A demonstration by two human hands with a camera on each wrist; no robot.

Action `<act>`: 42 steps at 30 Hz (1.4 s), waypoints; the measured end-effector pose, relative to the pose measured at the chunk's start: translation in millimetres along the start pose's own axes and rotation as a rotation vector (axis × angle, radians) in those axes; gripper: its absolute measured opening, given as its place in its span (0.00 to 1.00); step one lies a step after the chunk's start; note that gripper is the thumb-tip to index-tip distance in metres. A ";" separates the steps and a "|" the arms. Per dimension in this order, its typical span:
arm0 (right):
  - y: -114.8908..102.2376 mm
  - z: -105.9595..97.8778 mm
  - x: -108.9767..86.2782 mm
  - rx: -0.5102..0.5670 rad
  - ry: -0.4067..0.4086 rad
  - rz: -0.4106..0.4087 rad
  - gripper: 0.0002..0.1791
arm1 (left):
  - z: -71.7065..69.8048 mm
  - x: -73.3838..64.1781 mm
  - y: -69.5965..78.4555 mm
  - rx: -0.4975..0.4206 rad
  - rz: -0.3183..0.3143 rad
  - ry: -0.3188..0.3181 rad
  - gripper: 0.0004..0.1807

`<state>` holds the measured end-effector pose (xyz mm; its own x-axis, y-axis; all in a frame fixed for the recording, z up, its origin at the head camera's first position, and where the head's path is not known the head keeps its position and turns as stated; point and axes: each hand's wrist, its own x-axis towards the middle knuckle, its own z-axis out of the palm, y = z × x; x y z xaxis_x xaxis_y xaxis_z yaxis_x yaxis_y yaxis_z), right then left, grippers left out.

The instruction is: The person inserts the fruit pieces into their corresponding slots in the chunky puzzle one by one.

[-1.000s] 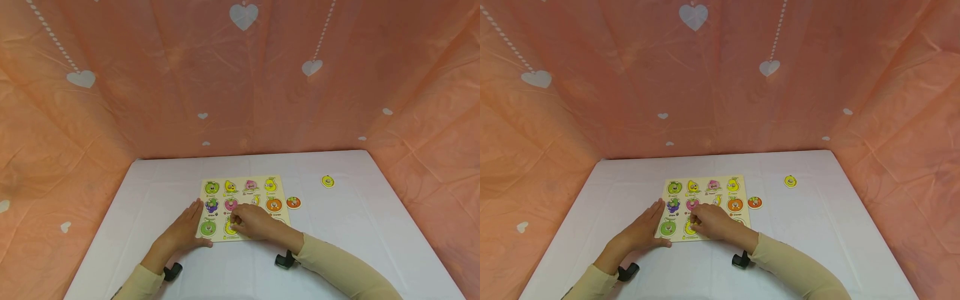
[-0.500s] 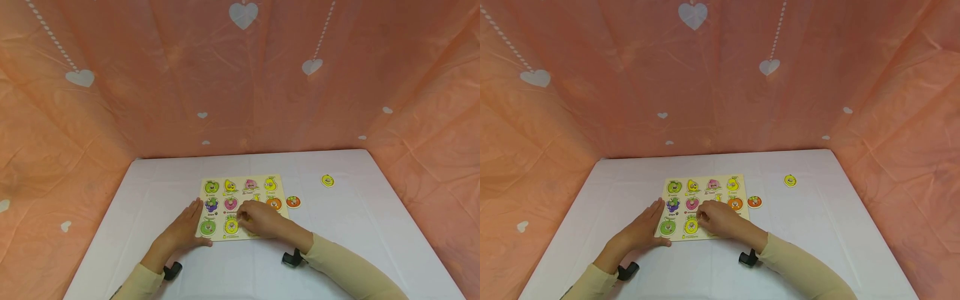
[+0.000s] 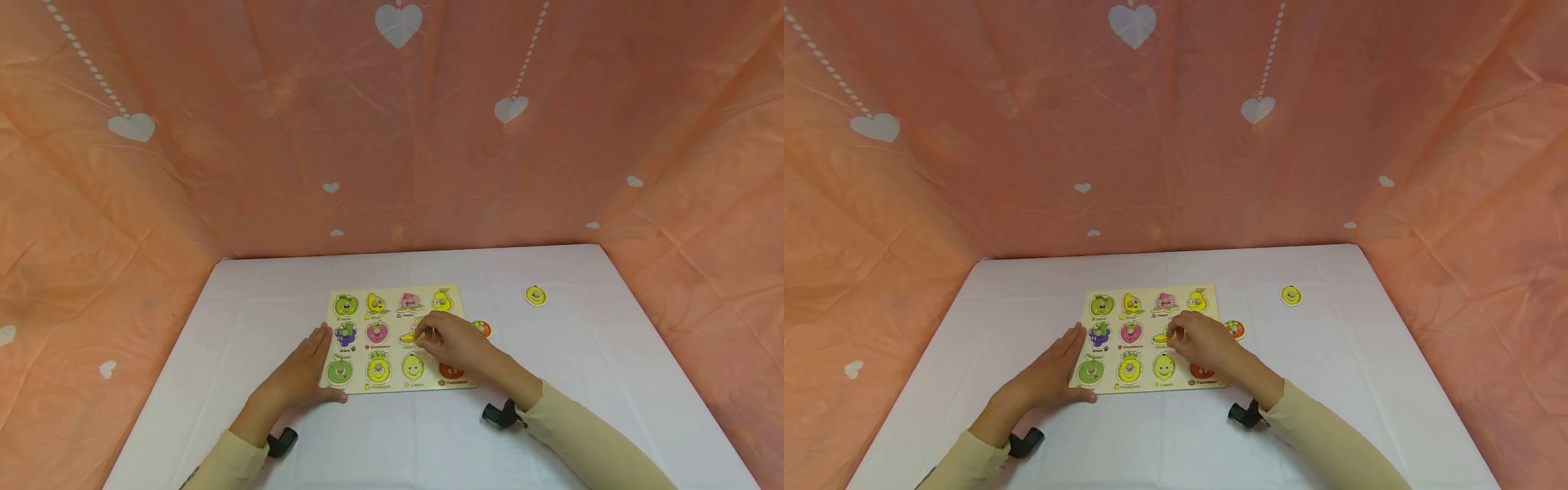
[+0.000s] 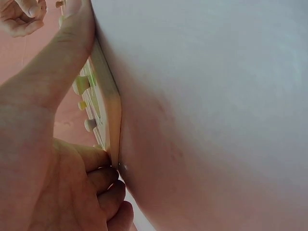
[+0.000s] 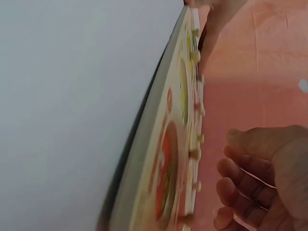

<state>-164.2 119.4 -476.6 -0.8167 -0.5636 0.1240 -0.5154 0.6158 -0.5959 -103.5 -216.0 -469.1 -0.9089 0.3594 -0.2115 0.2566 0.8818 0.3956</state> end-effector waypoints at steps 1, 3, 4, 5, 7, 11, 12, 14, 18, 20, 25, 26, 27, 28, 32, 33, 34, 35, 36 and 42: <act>2.8 -1.8 -1.4 0.007 0.005 0.013 0.06 | -0.1 0.0 0.0 0.000 0.000 0.000 0.75; 7.8 -5.2 -4.0 0.013 0.021 0.049 0.06 | -0.1 0.0 -0.2 0.001 -0.001 -0.001 0.75; 10.3 -7.0 -5.5 0.011 0.028 0.065 0.06 | -0.1 0.1 -0.1 0.002 0.000 -0.001 0.75; 12.7 -8.6 -7.0 0.009 0.039 0.083 0.06 | -0.2 0.1 -0.1 0.002 0.000 -0.002 0.75; 18.1 -12.3 -10.0 0.008 0.055 0.112 0.06 | -0.2 0.0 -0.1 0.001 -0.001 -0.003 0.75; 30.7 -21.8 -16.9 0.007 0.100 0.113 0.06 | 0.1 0.0 -0.8 0.002 -0.003 -0.006 0.75; 34.6 -24.1 -18.5 0.005 0.110 0.112 0.05 | 0.3 0.1 -1.2 0.005 -0.001 -0.006 0.75; 41.6 -29.5 -22.2 -0.001 0.133 0.116 0.06 | 0.6 0.6 -1.7 0.010 -0.001 -0.005 0.75; 54.1 -40.8 -28.9 -0.004 0.168 0.162 0.06 | 0.9 1.5 -2.5 0.013 -0.005 -0.006 0.74; 60.0 -47.2 -31.6 -0.005 0.193 0.172 0.07 | 1.3 2.1 -3.0 0.011 -0.008 -0.006 0.74; 75.2 -62.6 -38.0 -0.034 0.250 0.190 0.07 | 2.5 3.3 -3.9 0.012 -0.003 -0.006 0.74; 77.9 -65.7 -39.4 -0.039 0.260 0.191 0.07 | 2.5 3.3 -3.8 0.013 -0.003 -0.007 0.74; 80.7 -68.5 -40.9 -0.045 0.268 0.196 0.07 | 2.7 3.4 -4.0 0.016 -0.005 -0.009 0.74; 83.4 -71.0 -42.2 -0.055 0.277 0.193 0.07 | 2.8 3.2 -4.2 0.015 -0.006 -0.009 0.74; 93.3 -80.3 -47.2 -0.077 0.304 0.204 0.07 | 3.1 2.2 -4.7 0.013 -0.009 -0.010 0.74; 95.7 -82.4 -48.3 -0.080 0.308 0.209 0.07 | 3.1 2.1 -4.6 0.010 -0.008 -0.009 0.75; 98.1 -84.5 -49.4 -0.083 0.313 0.215 0.07 | 3.0 1.8 -4.4 0.009 -0.008 -0.009 0.74; 100.6 -86.5 -50.6 -0.084 0.315 0.225 0.08 | 2.8 1.7 -4.1 0.007 -0.006 -0.007 0.74; 103.3 -88.4 -51.6 -0.085 0.317 0.232 0.08 | 2.4 1.6 -3.8 0.008 -0.007 -0.009 0.74; 120.1 -98.5 -57.6 -0.095 0.343 0.259 0.08 | 1.6 2.6 -3.6 0.009 0.003 -0.003 0.74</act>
<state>-204.6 280.0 -477.2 -0.9528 -0.1781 0.2459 -0.2905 0.7698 -0.5683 -106.3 -217.7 -472.4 -0.9072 0.3629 -0.2128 0.2623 0.8834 0.3884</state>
